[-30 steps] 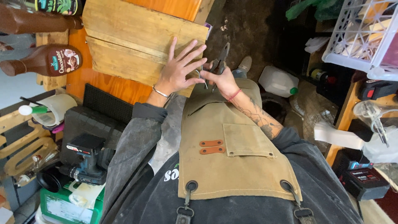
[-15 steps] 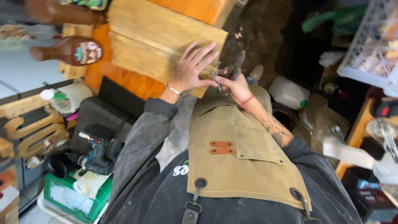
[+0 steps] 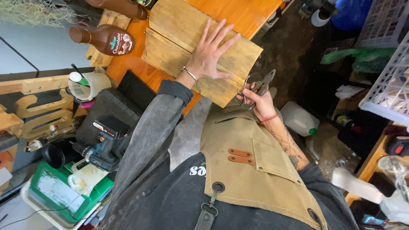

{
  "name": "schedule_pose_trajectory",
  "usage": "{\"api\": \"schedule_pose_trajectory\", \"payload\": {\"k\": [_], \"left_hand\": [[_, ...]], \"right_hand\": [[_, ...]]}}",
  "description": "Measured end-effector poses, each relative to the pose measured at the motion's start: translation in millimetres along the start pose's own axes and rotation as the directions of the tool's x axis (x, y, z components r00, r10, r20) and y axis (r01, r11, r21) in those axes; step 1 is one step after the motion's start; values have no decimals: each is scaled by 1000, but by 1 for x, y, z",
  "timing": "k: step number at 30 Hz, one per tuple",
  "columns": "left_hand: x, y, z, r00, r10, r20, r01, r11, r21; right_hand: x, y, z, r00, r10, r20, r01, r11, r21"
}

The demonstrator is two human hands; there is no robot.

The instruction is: The person uses pliers to bend a metal wire around two wooden boards on a workbench. They then insert a metal rod into the wire loop and continue to adjust the wire and boards, appearing to assemble or secure the pieces together.

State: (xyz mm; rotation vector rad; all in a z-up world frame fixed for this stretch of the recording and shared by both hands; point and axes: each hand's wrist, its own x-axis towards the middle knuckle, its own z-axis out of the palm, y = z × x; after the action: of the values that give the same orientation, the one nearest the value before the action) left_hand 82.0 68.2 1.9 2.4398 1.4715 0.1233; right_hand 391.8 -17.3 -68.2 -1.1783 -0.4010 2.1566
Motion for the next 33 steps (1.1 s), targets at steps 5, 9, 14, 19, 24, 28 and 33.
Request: {"api": "schedule_pose_trajectory", "payload": {"k": [5, 9, 14, 19, 24, 28, 33], "left_hand": [[-6, 2, 2, 995, 5, -102, -8, 1000, -28], [-9, 5, 2, 987, 32, -159, -40, 998, -51], [-10, 0, 13, 993, -2, -115, -7, 997, -74], [-5, 3, 14, 989, 8, -149, -24, 994, -109], [-7, 1, 9, 991, -2, -131, -16, 990, -138], [-11, 3, 14, 996, 33, -83, -46, 985, -167], [-17, 33, 49, 926, 366, -89, -377, 898, -228]], "right_hand": [[-6, 0, 2, 1000, 19, 10, -19, 999, -27], [-9, 2, -2, 999, 21, 44, -19, 998, -53], [-7, 15, -5, 999, 25, 39, -25, 1000, -8], [-10, 23, -4, 1000, -20, -4, 21, 997, 80], [-11, 27, -3, 1000, 19, -24, -18, 999, 31], [-10, 25, -5, 1000, 26, -11, -25, 999, 44], [-8, 22, -6, 998, 56, -25, -58, 997, -54]]}}
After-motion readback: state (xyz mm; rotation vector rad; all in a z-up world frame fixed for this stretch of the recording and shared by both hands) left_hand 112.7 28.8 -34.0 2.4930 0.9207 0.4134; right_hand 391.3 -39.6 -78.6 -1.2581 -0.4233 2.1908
